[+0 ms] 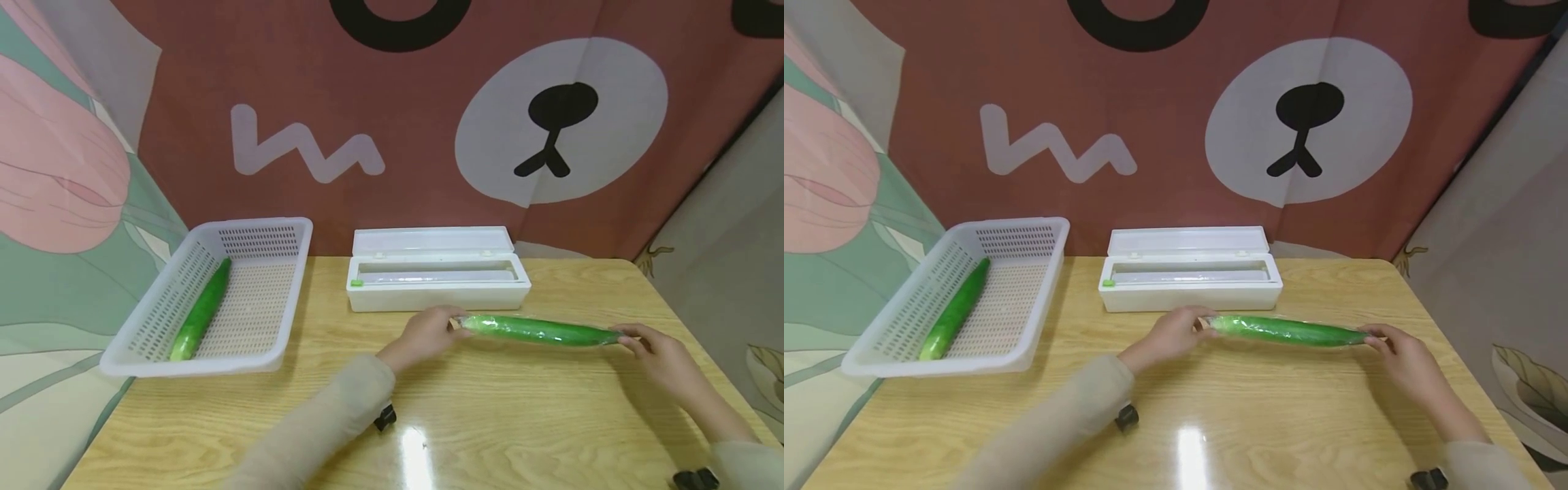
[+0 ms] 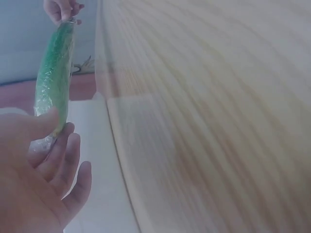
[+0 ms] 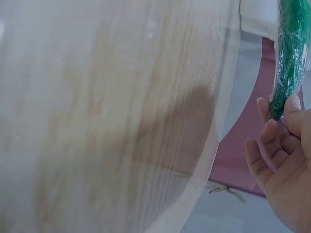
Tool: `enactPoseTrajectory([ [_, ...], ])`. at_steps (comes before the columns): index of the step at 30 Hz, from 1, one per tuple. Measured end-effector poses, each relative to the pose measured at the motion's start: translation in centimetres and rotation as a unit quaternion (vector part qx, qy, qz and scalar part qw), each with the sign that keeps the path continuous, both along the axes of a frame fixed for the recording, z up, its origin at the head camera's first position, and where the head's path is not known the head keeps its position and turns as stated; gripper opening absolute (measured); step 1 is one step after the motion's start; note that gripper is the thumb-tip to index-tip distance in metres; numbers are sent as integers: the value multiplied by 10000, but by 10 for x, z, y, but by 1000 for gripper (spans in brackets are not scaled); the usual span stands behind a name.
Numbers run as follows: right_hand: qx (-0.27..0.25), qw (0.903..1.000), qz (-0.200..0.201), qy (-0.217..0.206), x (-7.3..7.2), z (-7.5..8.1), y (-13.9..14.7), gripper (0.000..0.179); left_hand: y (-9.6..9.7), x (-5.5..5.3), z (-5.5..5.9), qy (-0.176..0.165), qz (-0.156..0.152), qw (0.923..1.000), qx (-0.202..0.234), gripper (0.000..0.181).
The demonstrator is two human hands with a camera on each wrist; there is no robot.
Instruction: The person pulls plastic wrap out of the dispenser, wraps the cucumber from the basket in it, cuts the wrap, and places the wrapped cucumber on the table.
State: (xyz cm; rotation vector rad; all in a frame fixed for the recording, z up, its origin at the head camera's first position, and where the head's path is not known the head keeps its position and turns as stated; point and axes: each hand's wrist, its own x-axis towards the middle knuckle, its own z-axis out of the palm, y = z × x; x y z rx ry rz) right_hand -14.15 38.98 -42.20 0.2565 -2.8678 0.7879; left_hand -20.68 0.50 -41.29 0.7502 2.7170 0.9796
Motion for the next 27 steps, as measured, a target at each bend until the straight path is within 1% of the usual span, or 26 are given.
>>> enactPoseTrajectory([
  [3,19,9998,-118,-161,4,1,9,30,9,1,0,-33,49,9998,170,40],
  [7,126,9981,-281,-539,8,6,23,33,23,3,0,-140,270,9988,389,36],
  [11,199,9986,-322,-381,12,5,36,30,38,3,-2,-80,434,9985,325,32],
  [14,242,9989,-395,-97,17,2,44,28,51,2,-6,52,460,9987,218,32],
  [18,345,9977,-571,-77,22,1,54,29,69,3,-12,188,444,9988,65,32],
  [24,467,9947,-890,-218,28,-2,67,31,95,6,-18,320,425,9985,-101,31],
  [27,488,9931,-1051,-165,31,-4,73,31,106,8,-20,412,383,9982,-229,31],
])
